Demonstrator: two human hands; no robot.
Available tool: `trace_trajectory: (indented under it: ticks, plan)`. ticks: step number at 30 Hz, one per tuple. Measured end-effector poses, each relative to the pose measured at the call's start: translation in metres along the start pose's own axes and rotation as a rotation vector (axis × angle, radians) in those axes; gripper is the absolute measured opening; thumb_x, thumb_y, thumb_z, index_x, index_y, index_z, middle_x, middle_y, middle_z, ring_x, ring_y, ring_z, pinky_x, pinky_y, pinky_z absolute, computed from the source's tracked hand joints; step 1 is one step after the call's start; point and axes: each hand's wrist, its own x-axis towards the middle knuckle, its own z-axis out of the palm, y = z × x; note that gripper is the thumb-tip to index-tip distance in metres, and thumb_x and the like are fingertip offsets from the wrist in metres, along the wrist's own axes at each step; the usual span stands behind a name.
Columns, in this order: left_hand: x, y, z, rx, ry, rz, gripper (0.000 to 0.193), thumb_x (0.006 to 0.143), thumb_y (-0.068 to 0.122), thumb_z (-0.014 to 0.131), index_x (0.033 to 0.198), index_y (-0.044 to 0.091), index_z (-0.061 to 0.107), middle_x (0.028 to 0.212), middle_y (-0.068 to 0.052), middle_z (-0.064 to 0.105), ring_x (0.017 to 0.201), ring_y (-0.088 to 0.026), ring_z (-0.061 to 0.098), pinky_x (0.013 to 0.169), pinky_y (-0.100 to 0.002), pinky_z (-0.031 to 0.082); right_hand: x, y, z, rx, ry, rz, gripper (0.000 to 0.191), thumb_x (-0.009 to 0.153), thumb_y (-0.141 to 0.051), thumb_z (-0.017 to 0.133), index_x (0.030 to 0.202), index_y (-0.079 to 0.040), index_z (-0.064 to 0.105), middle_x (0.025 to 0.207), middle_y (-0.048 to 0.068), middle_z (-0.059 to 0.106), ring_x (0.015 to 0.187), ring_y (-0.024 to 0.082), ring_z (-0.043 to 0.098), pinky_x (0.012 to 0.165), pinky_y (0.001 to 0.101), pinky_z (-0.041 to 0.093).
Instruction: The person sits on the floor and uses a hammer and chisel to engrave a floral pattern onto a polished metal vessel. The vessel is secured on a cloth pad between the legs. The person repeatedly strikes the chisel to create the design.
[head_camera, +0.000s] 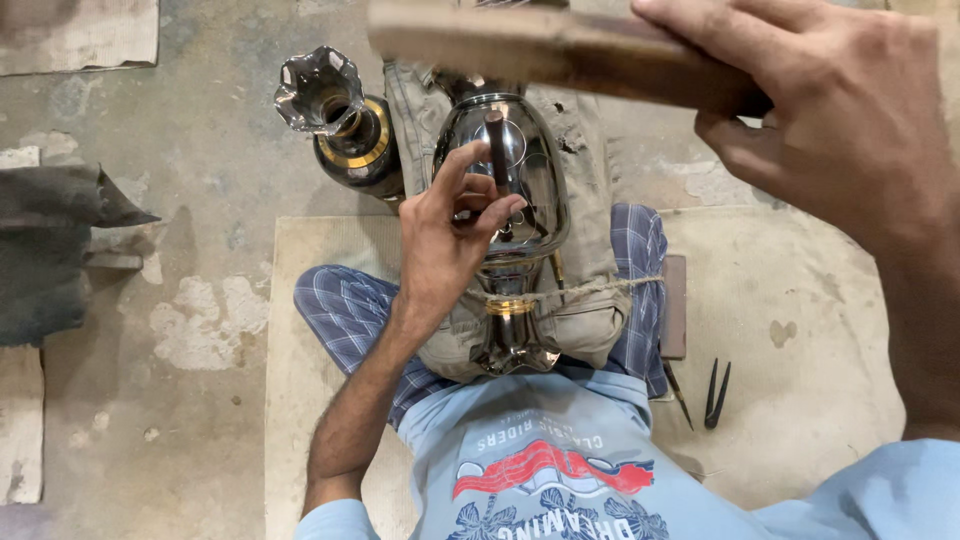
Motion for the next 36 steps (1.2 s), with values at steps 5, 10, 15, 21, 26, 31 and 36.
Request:
trace_trajectory:
  ticks: [5,10,15,21,26,31,36]
  plan:
    - [0.001,0.001,-0.002,-0.005,-0.025,-0.064,0.053,0.091,0.017,0.084,0.137,0.011,0.057,0.092,-0.006,0.078,0.084,-0.015,0.080,0.067,-0.029,0.069,0.000,0.001,0.006,-0.125,-0.094,-0.013,0.072,0.081,-0.018,0.079,0.151,-0.028,0.063,0.106,0.000,0.075,0.080,0.019,0.071,0.068,0.0368,0.057]
    - [0.001,0.001,-0.001,-0.022,-0.042,-0.058,0.053,0.091,0.017,0.082,0.138,0.011,0.058,0.092,-0.007,0.079,0.084,-0.016,0.081,0.068,-0.029,0.069,0.000,0.002,0.015,-0.088,-0.197,0.040,0.080,0.077,-0.018,0.080,0.154,-0.026,0.061,0.107,0.003,0.075,0.070,0.021,0.069,0.066,0.0406,0.057]
    - [0.002,-0.001,0.000,-0.022,-0.063,-0.056,0.053,0.091,0.017,0.081,0.138,0.012,0.058,0.092,-0.008,0.080,0.084,-0.017,0.081,0.067,-0.030,0.070,-0.004,0.000,0.019,0.059,-0.033,0.072,0.071,0.084,-0.014,0.076,0.153,-0.020,0.057,0.112,0.007,0.074,0.081,0.023,0.070,0.073,0.0391,0.058]
    - [0.003,0.002,-0.001,-0.014,-0.107,0.019,0.049,0.094,0.013,0.079,0.138,0.012,0.057,0.094,-0.007,0.080,0.087,-0.017,0.082,0.076,-0.032,0.070,-0.011,-0.004,0.019,0.127,0.002,0.118,0.068,0.084,-0.010,0.073,0.149,-0.018,0.057,0.111,0.010,0.071,0.087,0.029,0.070,0.072,0.0430,0.056]
    - [0.005,0.008,-0.001,0.057,-0.114,0.072,0.050,0.091,0.012,0.080,0.137,0.013,0.060,0.095,-0.008,0.080,0.086,-0.018,0.081,0.075,-0.033,0.068,-0.023,-0.005,0.021,0.100,-0.083,0.100,0.071,0.081,-0.007,0.076,0.149,-0.021,0.060,0.109,0.009,0.074,0.083,0.029,0.072,0.066,0.0443,0.057]
    - [0.005,0.010,-0.005,0.032,-0.163,0.086,0.052,0.092,0.011,0.079,0.140,0.013,0.059,0.097,-0.009,0.079,0.089,-0.018,0.081,0.076,-0.033,0.068,-0.037,-0.005,0.030,0.279,-0.007,0.194,0.075,0.077,-0.012,0.078,0.149,-0.012,0.056,0.099,0.014,0.069,0.083,0.030,0.070,0.076,0.0423,0.058]
    - [0.008,0.008,-0.005,0.054,-0.204,0.116,0.053,0.091,0.009,0.078,0.141,0.014,0.058,0.097,-0.009,0.080,0.089,-0.017,0.081,0.077,-0.032,0.069,-0.049,-0.004,0.041,0.445,0.027,0.319,0.054,0.091,-0.008,0.072,0.143,-0.013,0.054,0.095,0.012,0.072,0.079,0.023,0.071,0.072,0.0360,0.058]
